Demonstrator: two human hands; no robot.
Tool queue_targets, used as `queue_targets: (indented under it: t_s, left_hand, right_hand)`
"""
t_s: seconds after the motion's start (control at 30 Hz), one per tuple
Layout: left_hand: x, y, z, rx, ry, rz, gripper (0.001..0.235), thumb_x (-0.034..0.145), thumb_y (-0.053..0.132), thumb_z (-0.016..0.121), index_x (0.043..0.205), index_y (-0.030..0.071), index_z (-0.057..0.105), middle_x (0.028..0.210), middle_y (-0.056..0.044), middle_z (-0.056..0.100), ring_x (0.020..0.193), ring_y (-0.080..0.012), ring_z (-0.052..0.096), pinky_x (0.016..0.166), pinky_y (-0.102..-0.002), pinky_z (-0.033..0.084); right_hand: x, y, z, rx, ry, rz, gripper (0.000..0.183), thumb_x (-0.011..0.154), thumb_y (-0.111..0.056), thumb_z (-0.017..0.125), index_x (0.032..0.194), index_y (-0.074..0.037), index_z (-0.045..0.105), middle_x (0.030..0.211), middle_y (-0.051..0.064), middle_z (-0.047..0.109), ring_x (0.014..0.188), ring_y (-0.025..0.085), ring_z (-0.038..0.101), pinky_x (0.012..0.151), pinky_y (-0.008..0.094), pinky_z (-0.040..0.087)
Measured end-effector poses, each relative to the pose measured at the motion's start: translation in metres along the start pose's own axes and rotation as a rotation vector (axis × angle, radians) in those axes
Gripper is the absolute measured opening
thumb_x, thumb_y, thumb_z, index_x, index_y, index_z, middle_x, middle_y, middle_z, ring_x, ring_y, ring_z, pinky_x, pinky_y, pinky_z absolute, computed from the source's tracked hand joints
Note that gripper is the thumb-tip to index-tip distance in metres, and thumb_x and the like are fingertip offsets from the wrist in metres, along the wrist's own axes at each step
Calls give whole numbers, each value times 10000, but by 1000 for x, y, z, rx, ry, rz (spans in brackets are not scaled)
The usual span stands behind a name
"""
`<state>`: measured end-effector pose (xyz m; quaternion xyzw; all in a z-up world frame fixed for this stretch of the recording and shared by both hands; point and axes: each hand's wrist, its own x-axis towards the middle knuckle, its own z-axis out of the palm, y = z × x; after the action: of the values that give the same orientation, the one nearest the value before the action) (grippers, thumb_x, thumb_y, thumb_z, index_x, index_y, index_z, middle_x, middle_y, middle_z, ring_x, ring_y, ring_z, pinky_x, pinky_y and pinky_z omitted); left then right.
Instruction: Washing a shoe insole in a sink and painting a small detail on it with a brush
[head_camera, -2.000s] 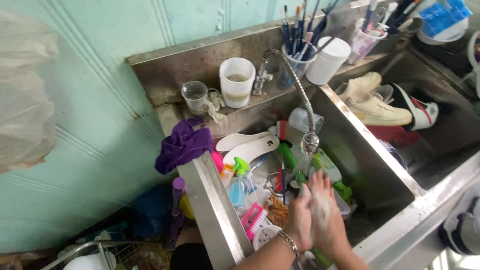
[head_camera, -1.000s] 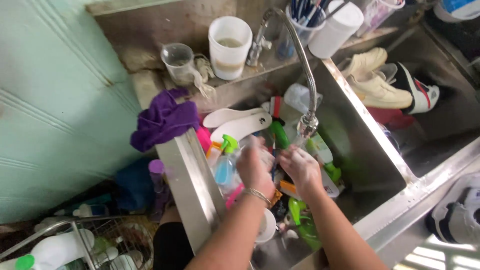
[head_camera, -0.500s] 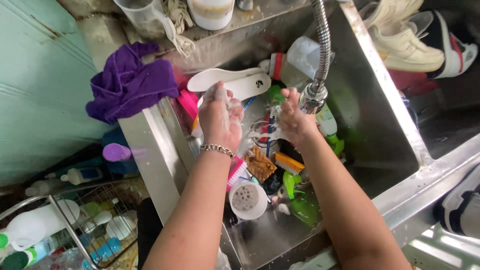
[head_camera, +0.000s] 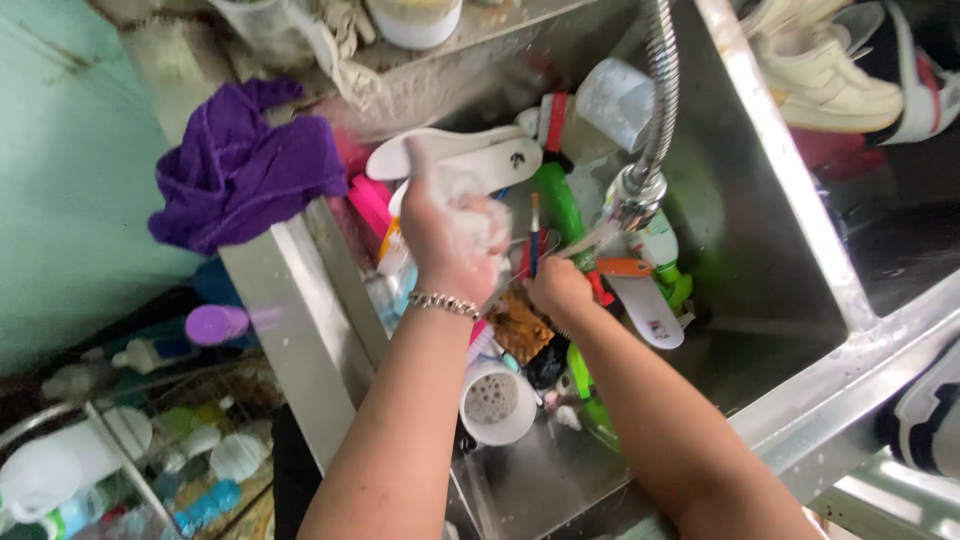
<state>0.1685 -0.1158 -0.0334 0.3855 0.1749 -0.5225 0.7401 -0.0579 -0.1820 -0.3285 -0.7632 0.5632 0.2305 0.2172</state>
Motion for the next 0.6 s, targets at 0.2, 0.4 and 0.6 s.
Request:
queue_targets:
  t_s: [0.2,0.4,0.6]
  left_hand:
    - [27,8,-9,-85,172,185,561,1079,589,839,817,215,513,649,66,412,459,-130,489,476,-282,299]
    - [18,8,4,380,114,380,334,1018,404,918,924,88,859,753,-34,713,534,-83,584,469,-255,373]
    - [37,21,26,806,-36,677,517,1051,295,843,1532,110,879,1263,-89,962,1138,-169,909,1066,-318,703]
  right_hand:
    - [-15,-1,-62,200,126,26,525,1050,-424,772,1409,-93,580,1328,297,823,1313,544,851,1141,653,709]
    - [-118,8,-148,607,305,-75,555,1110,-442,732,884,20,938,924,349,887,1221,597,842,1492,629,363]
    - [-210,-10,-240,996,54,150,531,1056,-127,556,1387,-20,957,1248,144,1013,1150,281,981,935,400,689]
